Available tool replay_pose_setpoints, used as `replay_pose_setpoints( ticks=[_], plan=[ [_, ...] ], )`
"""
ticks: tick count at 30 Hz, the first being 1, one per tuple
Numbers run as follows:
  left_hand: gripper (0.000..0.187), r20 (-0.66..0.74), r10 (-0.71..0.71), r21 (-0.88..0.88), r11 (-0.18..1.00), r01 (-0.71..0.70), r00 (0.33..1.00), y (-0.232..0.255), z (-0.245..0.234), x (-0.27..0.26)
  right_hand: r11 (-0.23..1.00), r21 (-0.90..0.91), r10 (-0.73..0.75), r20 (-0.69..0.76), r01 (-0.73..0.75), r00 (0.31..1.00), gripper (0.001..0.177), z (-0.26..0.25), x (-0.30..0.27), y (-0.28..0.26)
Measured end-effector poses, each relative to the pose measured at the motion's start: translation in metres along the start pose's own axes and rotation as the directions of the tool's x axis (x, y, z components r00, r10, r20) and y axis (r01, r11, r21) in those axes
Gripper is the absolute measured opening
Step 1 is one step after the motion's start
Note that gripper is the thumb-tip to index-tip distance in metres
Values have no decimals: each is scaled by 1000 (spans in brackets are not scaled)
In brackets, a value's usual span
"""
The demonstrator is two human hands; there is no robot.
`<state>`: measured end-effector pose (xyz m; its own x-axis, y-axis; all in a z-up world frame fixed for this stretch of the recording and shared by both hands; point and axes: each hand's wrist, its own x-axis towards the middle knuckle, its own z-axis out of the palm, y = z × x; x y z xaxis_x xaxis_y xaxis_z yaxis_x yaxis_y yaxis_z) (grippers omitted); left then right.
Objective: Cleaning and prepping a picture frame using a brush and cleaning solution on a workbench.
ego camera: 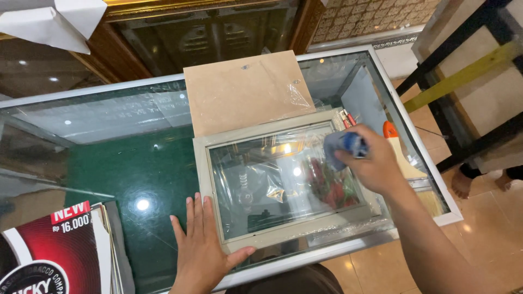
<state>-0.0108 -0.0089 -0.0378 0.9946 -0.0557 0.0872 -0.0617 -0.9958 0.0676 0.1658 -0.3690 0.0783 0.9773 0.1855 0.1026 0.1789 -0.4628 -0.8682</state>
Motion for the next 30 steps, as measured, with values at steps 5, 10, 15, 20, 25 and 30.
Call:
replay_pose_setpoints(
  ticks=[5,10,15,20,25,30],
  plan=[
    [155,-28,16,-42,999,-17,999,0,-6,-2,788,-614,88,47,-41,995,57,51,43,47],
    [158,-33,18,-15,1000,-18,999,0,-2,0,711,-696,263,129,-101,956,51,114,36,-41],
    [159,-54,32,-6,999,-33,998,0,-1,-3,817,-565,178,439,117,881,45,182,3,-72],
    [163,-95,40,19,999,-38,995,-2,4,-4,712,-300,-443,509,635,738,55,184,-50,-48],
    [155,-82,37,-43,998,-40,996,0,-2,-4,910,-260,-110,601,324,792,51,122,-73,-45],
    [171,-87,50,288,957,-23,995,-4,6,-5,998,-40,63,573,-48,817,27,53,-42,-27]
  ],
)
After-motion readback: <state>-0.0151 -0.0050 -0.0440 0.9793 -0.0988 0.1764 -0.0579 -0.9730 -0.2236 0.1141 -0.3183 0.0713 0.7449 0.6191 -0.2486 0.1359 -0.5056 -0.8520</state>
